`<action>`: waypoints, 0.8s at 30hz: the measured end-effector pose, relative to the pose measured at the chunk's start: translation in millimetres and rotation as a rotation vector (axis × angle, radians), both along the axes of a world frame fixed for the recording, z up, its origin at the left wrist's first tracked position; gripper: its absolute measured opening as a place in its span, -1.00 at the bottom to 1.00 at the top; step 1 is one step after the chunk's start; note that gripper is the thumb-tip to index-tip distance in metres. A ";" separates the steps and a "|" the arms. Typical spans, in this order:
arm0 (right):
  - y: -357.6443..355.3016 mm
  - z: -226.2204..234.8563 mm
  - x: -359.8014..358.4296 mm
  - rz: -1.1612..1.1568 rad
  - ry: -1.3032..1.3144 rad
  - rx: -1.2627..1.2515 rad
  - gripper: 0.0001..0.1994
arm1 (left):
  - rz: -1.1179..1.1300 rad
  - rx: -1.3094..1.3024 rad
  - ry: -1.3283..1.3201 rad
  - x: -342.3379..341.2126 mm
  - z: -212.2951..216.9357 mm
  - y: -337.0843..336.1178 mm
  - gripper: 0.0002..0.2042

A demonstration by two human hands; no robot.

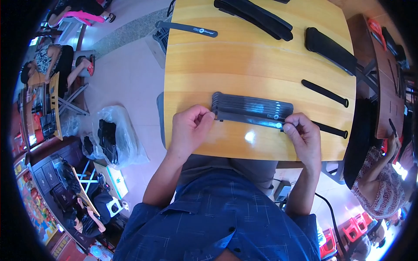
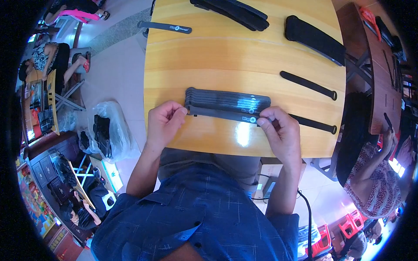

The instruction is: Attaching multiple black elastic straps onto a plastic component using a pinned assembly jig.

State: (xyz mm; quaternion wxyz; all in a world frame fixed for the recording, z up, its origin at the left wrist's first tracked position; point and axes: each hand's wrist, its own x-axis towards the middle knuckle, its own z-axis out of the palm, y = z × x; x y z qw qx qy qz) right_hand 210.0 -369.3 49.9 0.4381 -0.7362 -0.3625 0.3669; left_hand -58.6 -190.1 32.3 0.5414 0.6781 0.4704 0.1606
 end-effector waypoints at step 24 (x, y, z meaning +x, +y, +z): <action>-3.2 -13.1 -3.6 -0.154 -0.030 0.011 -0.91 | -0.015 0.082 0.098 12.7 4.5 4.0 -0.87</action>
